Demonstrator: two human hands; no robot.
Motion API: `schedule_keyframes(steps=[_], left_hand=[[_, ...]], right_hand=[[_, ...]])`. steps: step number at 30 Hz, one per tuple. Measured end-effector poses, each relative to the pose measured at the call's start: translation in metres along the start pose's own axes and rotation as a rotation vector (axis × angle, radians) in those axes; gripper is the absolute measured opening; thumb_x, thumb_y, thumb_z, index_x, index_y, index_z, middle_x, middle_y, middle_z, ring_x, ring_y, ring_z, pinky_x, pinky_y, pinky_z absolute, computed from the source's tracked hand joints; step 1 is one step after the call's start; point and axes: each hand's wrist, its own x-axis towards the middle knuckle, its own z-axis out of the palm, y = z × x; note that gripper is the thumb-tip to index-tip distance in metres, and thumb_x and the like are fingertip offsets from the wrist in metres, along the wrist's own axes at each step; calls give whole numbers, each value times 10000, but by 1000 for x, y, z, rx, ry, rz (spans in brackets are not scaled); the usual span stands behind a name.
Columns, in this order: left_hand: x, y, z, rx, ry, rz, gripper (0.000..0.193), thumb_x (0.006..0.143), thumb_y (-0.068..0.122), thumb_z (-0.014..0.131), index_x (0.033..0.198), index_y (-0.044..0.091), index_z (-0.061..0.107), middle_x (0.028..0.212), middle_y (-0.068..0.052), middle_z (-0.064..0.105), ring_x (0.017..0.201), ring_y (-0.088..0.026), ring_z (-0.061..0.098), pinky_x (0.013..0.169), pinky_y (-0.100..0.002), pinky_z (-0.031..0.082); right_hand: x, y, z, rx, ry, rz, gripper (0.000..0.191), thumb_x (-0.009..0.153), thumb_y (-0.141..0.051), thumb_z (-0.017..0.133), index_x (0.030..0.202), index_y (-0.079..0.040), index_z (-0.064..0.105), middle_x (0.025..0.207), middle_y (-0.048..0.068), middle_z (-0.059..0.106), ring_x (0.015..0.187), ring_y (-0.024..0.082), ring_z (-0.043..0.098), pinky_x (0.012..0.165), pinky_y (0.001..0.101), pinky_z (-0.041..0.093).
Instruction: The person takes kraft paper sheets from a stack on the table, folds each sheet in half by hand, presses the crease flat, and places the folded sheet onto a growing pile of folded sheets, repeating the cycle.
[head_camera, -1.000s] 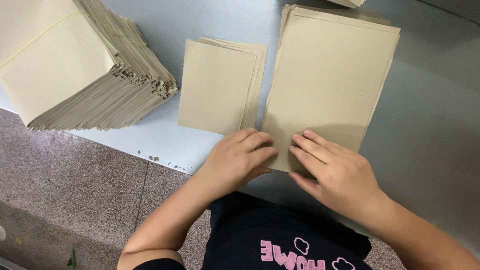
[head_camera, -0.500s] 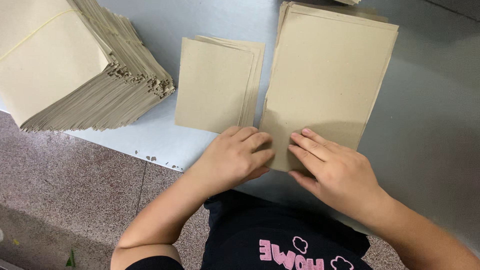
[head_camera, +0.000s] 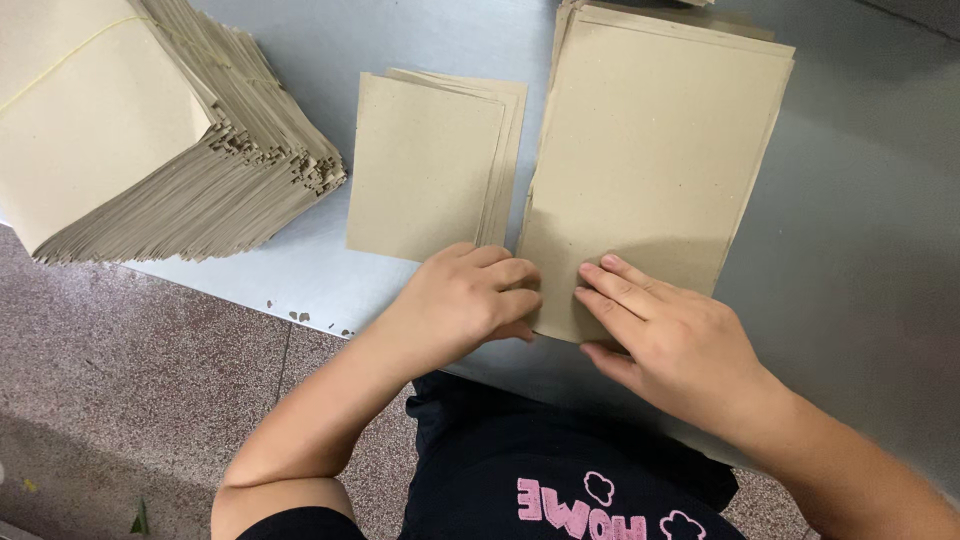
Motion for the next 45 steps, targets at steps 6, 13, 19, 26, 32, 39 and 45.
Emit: schedule_keyframes(steps=[6, 13, 19, 26, 32, 39, 45], left_hand=[[-2, 2, -2, 127, 7, 89, 183, 777, 190, 744, 940, 117, 706, 1058, 3, 694, 994, -194, 664, 810, -342, 518], [5, 4, 1, 64, 124, -15, 140, 851, 227, 777, 916, 137, 692, 913, 16, 682, 902, -197, 641, 723, -352, 475], [9, 5, 4, 33, 146, -36, 182, 838, 255, 797, 863, 142, 656, 874, 15, 655, 898, -206, 644, 726, -365, 474], [12, 1, 2, -185, 73, -124, 262, 812, 297, 843, 822, 150, 625, 815, 5, 631, 845, -240, 636, 721, -400, 488], [11, 1, -3, -260, -14, -213, 245, 824, 274, 833, 884, 139, 638, 928, -30, 655, 909, -279, 647, 762, -425, 501], [-2, 8, 4, 240, 141, 156, 308, 986, 259, 681, 1286, 275, 744, 1525, -75, 523, 1401, -288, 489, 1135, -439, 439], [-10, 13, 9, 395, 11, 219, 146, 944, 246, 690, 1021, 140, 755, 1472, -73, 583, 1404, -256, 491, 1100, -424, 448]], right_hand=[[0, 1, 0, 25, 31, -5, 401, 777, -343, 800, 1070, -74, 748, 1271, 92, 704, 1205, 239, 655, 869, 356, 568], [-1, 5, -1, 113, -40, 95, 175, 810, -276, 763, 948, -173, 791, 1234, 45, 727, 1225, 229, 651, 830, 344, 580], [-2, 3, 0, 113, -58, 86, 243, 788, -306, 784, 962, -136, 786, 1228, 53, 725, 1243, 238, 629, 829, 349, 571], [-1, 6, -1, 117, -59, 105, 288, 742, -364, 808, 948, -164, 790, 1238, 7, 719, 1228, 204, 636, 812, 338, 570], [-2, 14, 0, 153, -63, 129, 191, 748, -334, 808, 881, -201, 778, 1229, -47, 735, 1212, 157, 657, 812, 318, 579], [-6, 18, 6, 187, 35, 135, 74, 858, -162, 724, 900, -118, 682, 1112, 34, 762, 1172, 204, 698, 806, 337, 595], [-7, 21, 10, 260, 57, 193, 70, 917, -132, 687, 934, -102, 626, 1031, 64, 779, 1098, 216, 742, 754, 341, 604]])
